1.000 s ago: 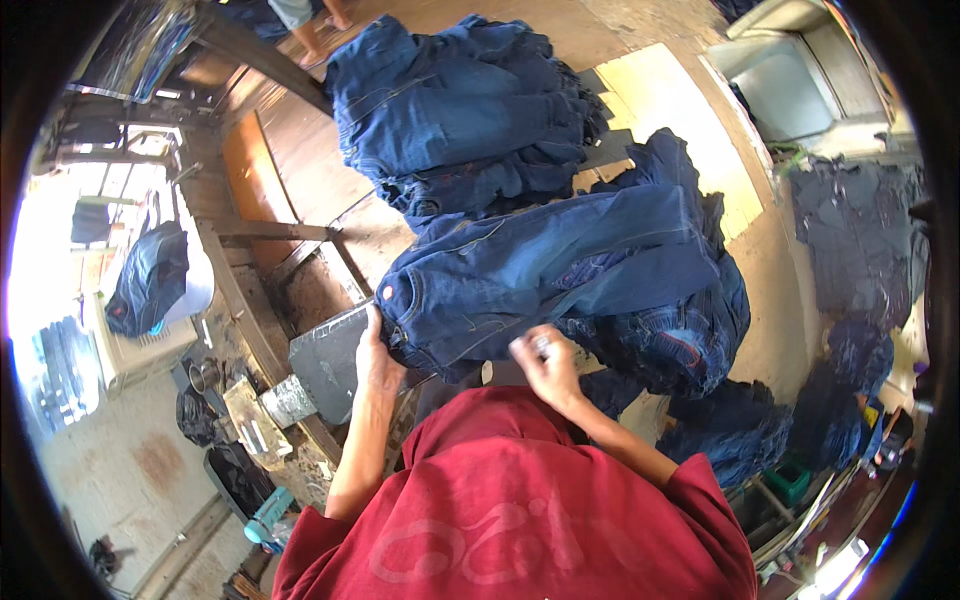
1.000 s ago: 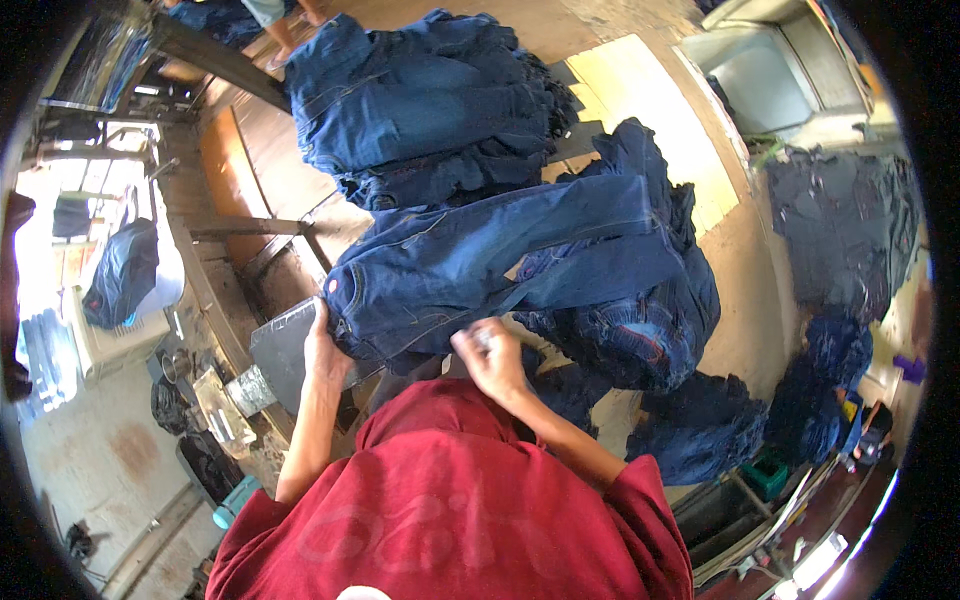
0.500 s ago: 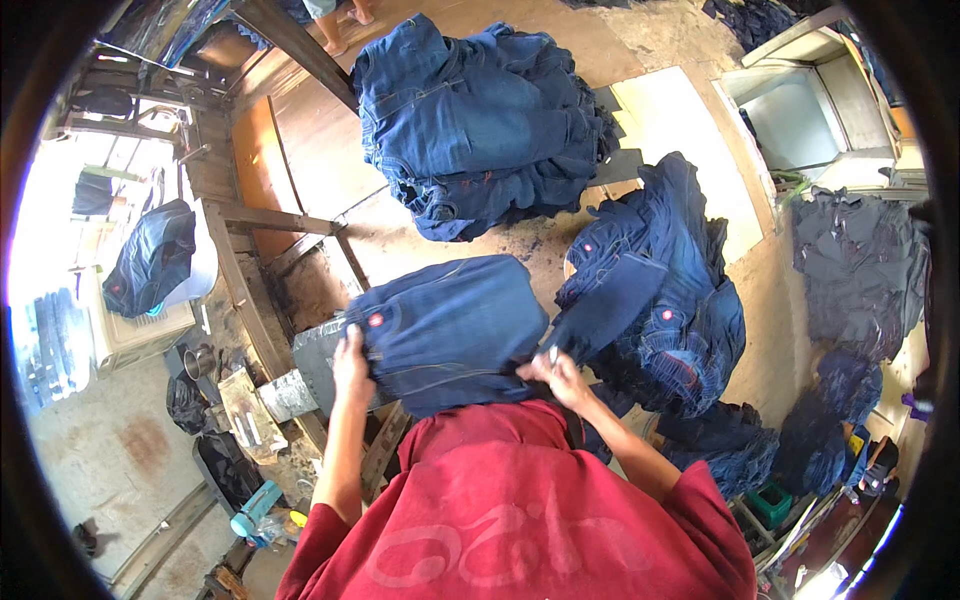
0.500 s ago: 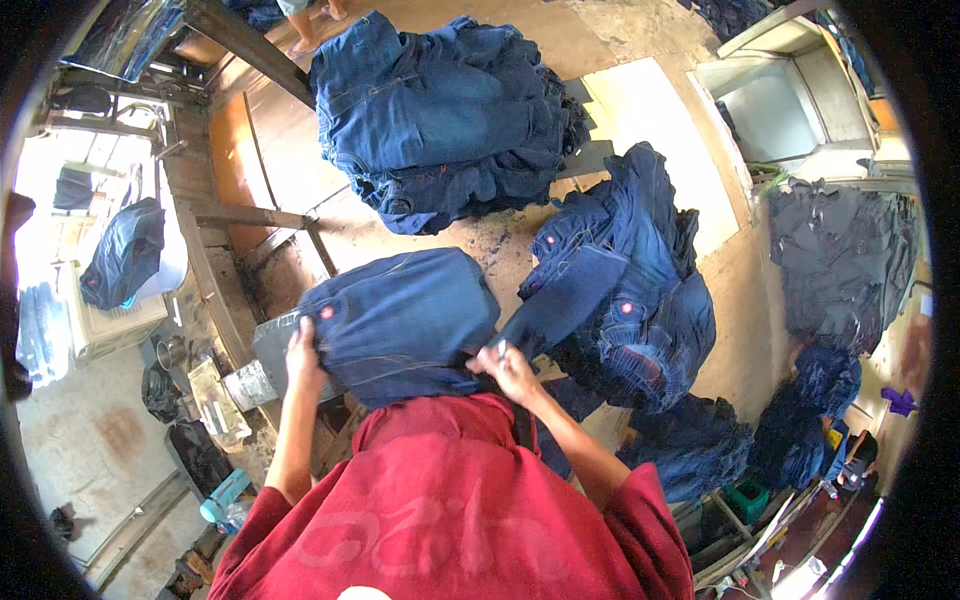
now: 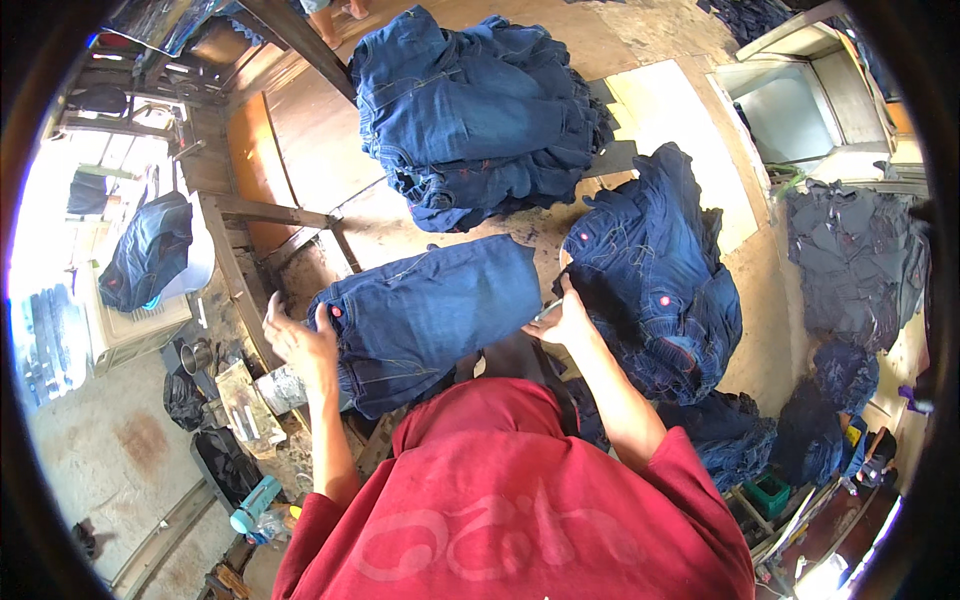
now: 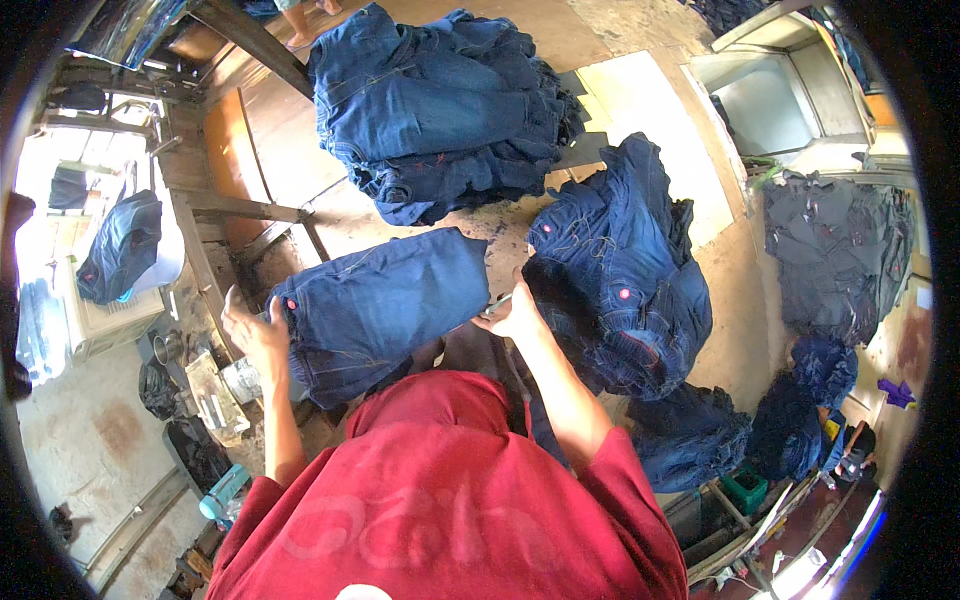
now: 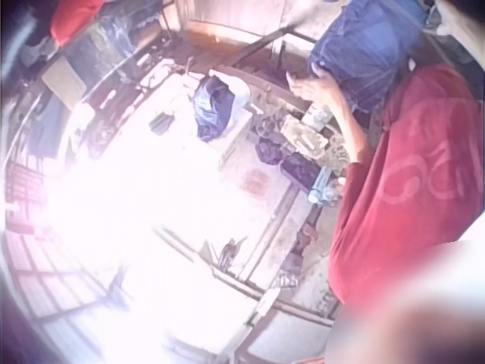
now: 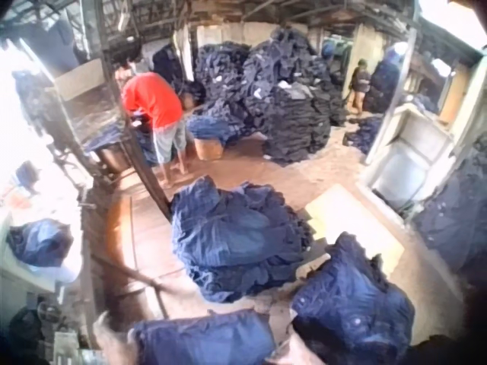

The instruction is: The person repeatedly picks up denim jeans from a pile, places them on a cylindrical roller, and uses a small handheld tool to scrape the fabric surface. After treating one pair, they move it aside and repeat the process with another pair.

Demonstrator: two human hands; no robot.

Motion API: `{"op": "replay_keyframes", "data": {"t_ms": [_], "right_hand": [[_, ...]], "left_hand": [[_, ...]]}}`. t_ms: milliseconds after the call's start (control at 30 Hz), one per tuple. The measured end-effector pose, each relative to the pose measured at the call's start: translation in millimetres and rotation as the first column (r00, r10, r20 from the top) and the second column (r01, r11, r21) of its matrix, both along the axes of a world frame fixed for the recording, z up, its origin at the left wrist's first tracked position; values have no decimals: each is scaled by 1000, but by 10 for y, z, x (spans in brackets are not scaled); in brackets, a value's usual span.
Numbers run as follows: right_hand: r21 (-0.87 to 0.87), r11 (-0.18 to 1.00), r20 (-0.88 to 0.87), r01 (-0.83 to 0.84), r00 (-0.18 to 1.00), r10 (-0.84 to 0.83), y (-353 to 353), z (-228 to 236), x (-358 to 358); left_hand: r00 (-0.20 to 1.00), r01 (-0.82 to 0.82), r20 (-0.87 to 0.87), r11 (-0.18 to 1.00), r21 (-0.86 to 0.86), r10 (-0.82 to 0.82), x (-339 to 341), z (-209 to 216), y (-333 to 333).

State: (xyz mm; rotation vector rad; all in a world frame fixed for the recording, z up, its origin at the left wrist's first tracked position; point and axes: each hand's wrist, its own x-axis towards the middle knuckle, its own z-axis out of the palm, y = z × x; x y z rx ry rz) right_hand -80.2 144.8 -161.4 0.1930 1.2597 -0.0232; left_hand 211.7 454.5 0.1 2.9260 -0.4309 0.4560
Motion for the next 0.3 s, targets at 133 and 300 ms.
{"op": "replay_keyframes", "data": {"t_ms": [133,300], "right_hand": [[-262,897,-234,355,879,-416,-247,-366,52],[-386,763,230,518,855,-464,-966,-426,-320]], "left_hand": [[736,577,-176,742,-341,-653,-645,-18,-879],[293,870,-429,424,-250,-854,-1245,-517,-1574]]}}
